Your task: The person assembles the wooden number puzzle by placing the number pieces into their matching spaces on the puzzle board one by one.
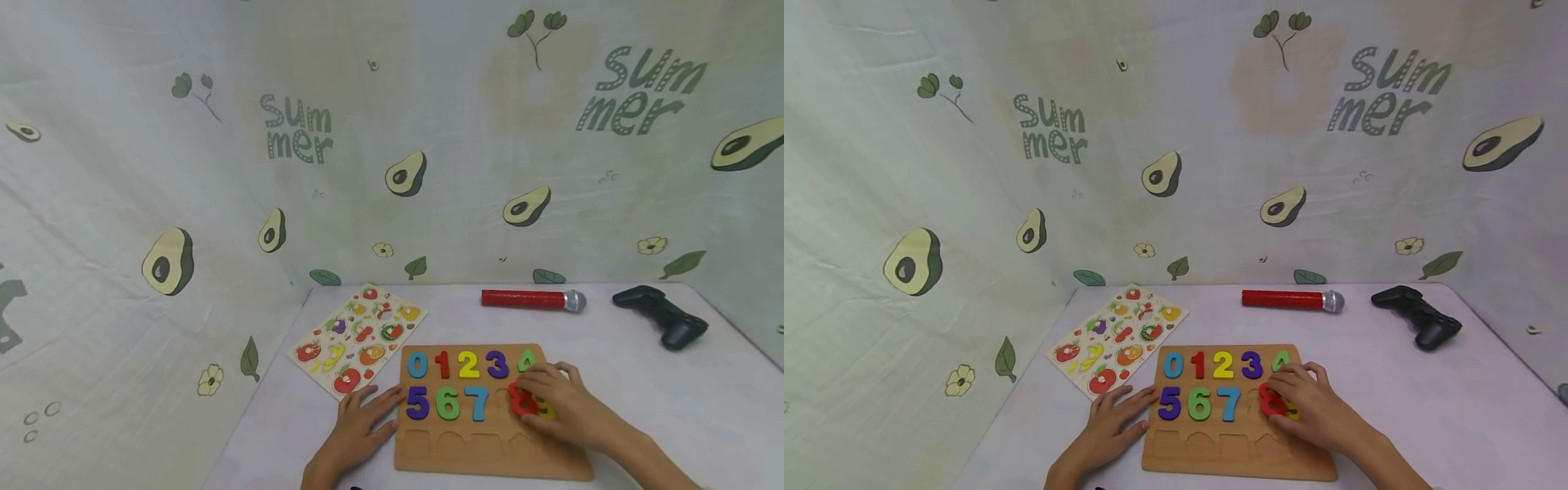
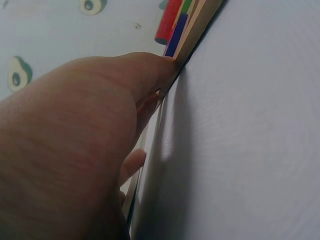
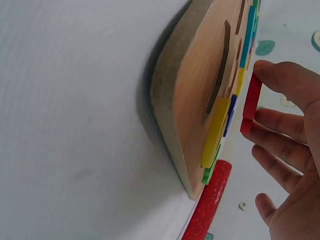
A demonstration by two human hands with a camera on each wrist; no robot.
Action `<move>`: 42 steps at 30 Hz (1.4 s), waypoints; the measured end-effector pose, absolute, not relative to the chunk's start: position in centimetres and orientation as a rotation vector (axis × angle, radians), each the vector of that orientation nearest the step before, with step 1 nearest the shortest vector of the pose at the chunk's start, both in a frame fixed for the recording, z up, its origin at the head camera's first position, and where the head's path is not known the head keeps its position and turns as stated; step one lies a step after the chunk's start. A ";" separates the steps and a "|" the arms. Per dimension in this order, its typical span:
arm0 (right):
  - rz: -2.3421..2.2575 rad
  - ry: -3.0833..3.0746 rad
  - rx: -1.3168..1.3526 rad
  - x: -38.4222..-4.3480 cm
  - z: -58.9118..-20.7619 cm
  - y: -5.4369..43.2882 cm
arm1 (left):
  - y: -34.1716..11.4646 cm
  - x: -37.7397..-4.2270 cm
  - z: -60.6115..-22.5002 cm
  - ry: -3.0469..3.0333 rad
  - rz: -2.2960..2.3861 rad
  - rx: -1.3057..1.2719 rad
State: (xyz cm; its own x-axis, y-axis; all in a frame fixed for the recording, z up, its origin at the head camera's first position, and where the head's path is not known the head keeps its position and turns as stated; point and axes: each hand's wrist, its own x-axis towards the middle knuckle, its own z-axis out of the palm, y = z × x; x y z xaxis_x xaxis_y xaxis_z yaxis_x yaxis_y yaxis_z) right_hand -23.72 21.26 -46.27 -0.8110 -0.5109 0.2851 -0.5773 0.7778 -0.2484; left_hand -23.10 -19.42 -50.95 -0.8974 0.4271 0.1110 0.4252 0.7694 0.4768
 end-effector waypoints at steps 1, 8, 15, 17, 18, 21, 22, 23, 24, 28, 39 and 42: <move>0.489 -2.769 0.859 -23.8 -46.3 21.1 | -19.5 -23.1 -51.0 2.952 0.798 0.711; 0.515 -2.771 0.892 -24.2 -46.5 20.0 | -19.8 -23.1 -51.2 2.968 0.818 0.730; 0.483 -2.775 0.934 -24.3 -46.8 19.7 | -19.7 -22.9 -51.1 2.965 0.810 0.721; 0.483 -2.779 0.934 -24.4 -46.8 19.7 | -19.6 -22.8 -51.0 2.968 0.813 0.729; 0.483 -2.782 0.934 -24.4 -46.8 19.7 | -19.5 -22.8 -51.0 2.972 0.812 0.732; 0.484 -2.782 0.936 -24.5 -46.8 19.8 | -19.4 -22.7 -50.8 2.979 0.804 0.736; 0.483 -2.781 0.938 -24.5 -46.8 19.8 | -19.4 -22.7 -50.7 2.980 0.801 0.738; 0.482 -2.781 0.941 -24.5 -46.8 19.8 | -19.4 -22.7 -50.7 2.983 0.794 0.736; 0.481 -2.779 0.945 -24.5 -46.7 19.8 | -19.5 -22.8 -50.6 2.984 0.789 0.733; 0.486 -2.771 0.945 -24.7 -46.8 19.6 | -19.6 -23.1 -50.5 2.982 0.780 0.716; 0.581 -2.779 0.954 -24.4 -47.8 20.2 | -19.2 -22.2 -51.5 2.971 0.799 0.722; 0.614 -2.807 0.915 -24.2 -47.7 20.2 | -19.1 -22.3 -51.3 2.963 0.806 0.695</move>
State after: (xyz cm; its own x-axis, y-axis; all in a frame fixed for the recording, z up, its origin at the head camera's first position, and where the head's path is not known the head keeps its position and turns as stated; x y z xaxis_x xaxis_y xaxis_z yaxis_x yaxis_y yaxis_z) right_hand -24.24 20.16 -47.70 -0.8085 -0.5372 0.2402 -0.5884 0.7340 -0.3391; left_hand -22.27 -19.14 -51.29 -0.9025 0.4139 0.1189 0.4171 0.7715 0.4805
